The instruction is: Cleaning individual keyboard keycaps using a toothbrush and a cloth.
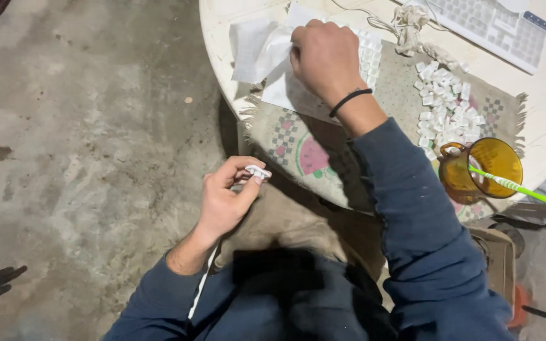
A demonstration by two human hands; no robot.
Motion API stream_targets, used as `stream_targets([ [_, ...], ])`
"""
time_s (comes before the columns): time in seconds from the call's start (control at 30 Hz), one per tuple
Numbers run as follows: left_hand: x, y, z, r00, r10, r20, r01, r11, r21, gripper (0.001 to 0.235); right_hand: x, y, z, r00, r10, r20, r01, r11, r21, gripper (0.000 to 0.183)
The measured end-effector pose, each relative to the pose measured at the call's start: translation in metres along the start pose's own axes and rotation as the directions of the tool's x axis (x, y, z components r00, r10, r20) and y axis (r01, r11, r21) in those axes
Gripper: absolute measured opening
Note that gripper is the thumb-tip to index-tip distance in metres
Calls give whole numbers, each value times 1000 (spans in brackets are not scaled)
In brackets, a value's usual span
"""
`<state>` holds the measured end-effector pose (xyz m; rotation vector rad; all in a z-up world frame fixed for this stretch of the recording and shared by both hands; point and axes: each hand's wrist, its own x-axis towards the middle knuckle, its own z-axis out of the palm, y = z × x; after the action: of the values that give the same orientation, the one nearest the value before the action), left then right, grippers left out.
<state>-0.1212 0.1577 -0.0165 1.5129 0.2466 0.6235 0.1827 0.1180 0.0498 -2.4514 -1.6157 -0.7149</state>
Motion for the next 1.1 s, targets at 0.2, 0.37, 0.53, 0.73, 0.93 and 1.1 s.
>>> stream_targets([
  [0.2,8,9,10,994,19,112,-3,991,-136,19,-11,0,-115,885,77,458,-399,633,663,24],
  [0.37,11,32,22,960,-29,278,133,921,-365,24,-77,-3,-143,877,-22,479,-457,262,850,27],
  [0.53,15,52,45,905,-45,422,202,920,-335,28,-160,-3,-144,877,33,479,-471,248,846,40],
  [0.73,22,58,89,849,-99,519,235,951,-202,26,-243,-44,-95,918,199,344,-178,-567,804,65],
  [0.93,24,42,96,860,-179,478,129,982,137,28,-311,-68,-76,740,640,205,-234,-40,971,36],
  [1.1,32,12,100,829,-15,559,155,967,-203,25,-348,-99,-48,684,578,445,-449,-148,881,35],
])
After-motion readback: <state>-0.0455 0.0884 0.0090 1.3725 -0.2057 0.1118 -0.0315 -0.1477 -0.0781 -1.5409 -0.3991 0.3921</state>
